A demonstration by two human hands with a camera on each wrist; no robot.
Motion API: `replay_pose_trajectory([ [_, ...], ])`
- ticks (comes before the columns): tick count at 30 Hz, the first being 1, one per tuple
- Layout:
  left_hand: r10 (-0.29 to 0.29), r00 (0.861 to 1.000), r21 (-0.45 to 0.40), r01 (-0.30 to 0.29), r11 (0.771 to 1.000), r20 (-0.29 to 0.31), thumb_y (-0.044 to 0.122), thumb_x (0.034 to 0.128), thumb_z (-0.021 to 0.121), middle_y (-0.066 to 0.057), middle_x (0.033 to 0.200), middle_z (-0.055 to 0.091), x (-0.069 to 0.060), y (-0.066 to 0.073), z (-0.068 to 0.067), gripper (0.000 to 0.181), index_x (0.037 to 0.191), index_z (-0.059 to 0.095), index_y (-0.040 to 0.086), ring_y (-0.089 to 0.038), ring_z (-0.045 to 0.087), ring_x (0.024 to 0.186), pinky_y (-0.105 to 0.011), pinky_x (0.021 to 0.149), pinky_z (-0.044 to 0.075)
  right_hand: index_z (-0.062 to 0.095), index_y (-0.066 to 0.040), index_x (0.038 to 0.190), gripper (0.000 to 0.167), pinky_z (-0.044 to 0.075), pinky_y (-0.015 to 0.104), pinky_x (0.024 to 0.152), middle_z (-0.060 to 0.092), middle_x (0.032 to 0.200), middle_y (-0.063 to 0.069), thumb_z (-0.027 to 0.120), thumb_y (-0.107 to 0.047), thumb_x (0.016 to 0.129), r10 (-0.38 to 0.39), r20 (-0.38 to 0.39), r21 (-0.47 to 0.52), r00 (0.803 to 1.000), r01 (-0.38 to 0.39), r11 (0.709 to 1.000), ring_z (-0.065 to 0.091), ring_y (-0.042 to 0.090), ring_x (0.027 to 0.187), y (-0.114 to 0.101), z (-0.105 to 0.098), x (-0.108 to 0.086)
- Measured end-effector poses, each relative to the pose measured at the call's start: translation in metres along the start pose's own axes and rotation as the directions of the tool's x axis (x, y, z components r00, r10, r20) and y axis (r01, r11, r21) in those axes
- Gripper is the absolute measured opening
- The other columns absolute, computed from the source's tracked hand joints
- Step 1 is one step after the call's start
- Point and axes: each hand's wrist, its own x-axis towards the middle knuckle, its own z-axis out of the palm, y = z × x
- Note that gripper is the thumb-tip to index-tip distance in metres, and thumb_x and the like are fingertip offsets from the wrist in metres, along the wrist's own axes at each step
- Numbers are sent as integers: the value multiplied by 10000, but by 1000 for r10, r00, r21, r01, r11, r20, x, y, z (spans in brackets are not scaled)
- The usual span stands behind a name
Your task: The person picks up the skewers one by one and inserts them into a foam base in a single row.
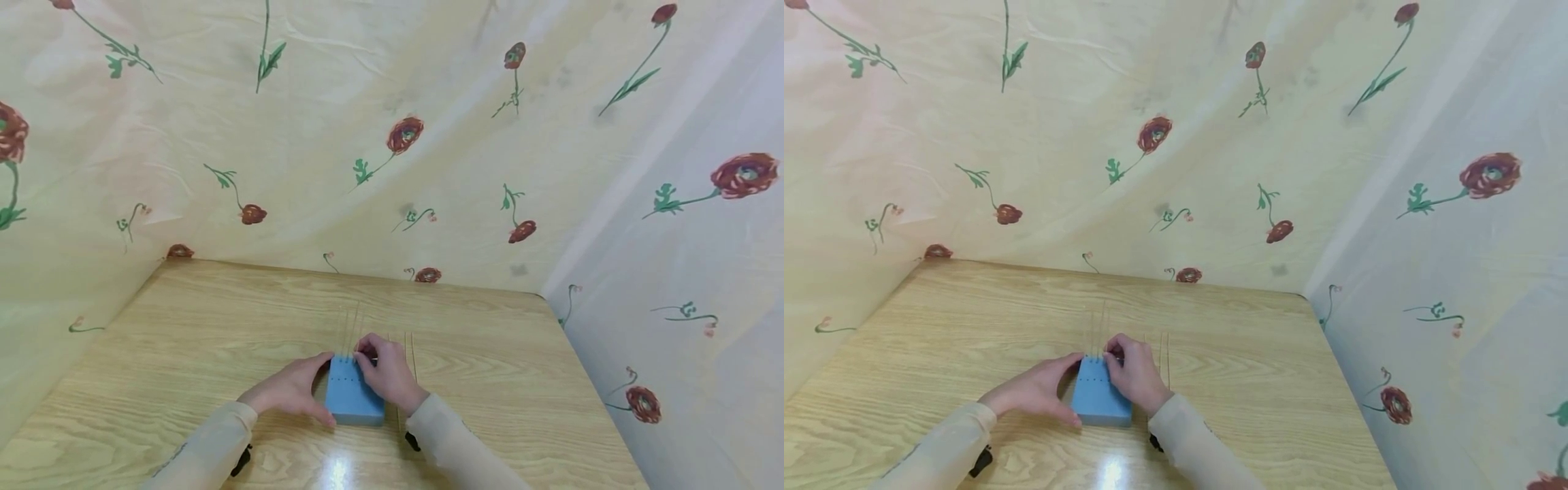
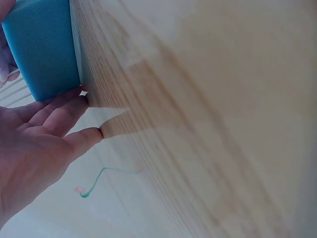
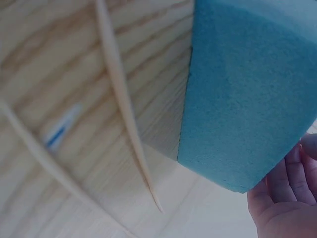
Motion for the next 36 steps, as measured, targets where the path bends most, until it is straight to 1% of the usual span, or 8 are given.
replay_pose_trajectory([
  [6,-2,1000,1,2,1000,2,557,598,854,-192,1473,336,0,0,0,1205,1483,264,-10,-363,326,1325,-536,1029,308,636,-72,901,54,522,241,696,627,833,-62,647,-119,925,33,13,39,999,-33,999,615,61,767,-1,-2,-1],
  [8,-2,1000,2,2,1000,2,560,595,854,-192,1473,336,0,0,1,1209,1483,264,-11,-361,326,1325,-533,1029,309,646,-76,925,45,520,245,709,629,845,-67,649,-121,924,53,17,43,998,-54,998,615,64,780,-1,-3,-1],
  [12,-4,1000,6,4,1000,0,556,594,856,-195,1473,336,0,1,1,1208,1482,265,-12,-365,324,1326,-533,1032,305,658,-59,990,102,521,276,751,639,895,-68,652,-136,924,82,14,43,997,-82,996,618,78,835,-1,-6,-5],
  [16,-11,1000,4,11,1000,-3,551,592,860,-194,1473,338,-2,2,1,1206,1483,268,-7,-372,323,1324,-540,1030,306,658,-43,1021,142,522,324,763,645,924,-54,656,-144,922,101,-24,24,995,-100,995,612,108,864,3,-15,-10],
  [20,-18,1000,-16,18,1000,2,542,586,867,-188,1478,329,-3,3,1,1213,1491,260,7,-376,317,1325,-550,1018,316,652,-23,1020,141,524,314,720,639,903,-27,653,-122,920,145,-52,24,988,-143,989,603,128,821,14,-30,-16],
  [23,-22,1000,-32,22,999,10,530,591,870,-179,1484,321,-3,3,1,1212,1499,248,21,-375,311,1327,-556,1008,325,651,-13,1012,133,518,280,675,631,872,-18,658,-103,915,200,-53,28,978,-199,980,594,126,779,26,-42,-20],
  [28,-18,1000,-38,19,999,12,524,596,869,-179,1485,318,-4,3,0,1210,1501,242,22,-378,307,1329,-560,1007,324,657,-16,948,95,512,278,642,626,831,-4,695,-69,878,265,-64,-15,962,-267,964,589,134,740,43,-56,-25],
  [36,-13,1000,-35,13,999,10,528,593,869,-181,1488,312,-5,4,0,1209,1499,248,22,-379,305,1331,-562,1011,319,646,-46,872,124,504,273,616,603,791,7,739,-123,848,370,-24,-100,929,-370,924,575,142,721,55,-64,-34],
])
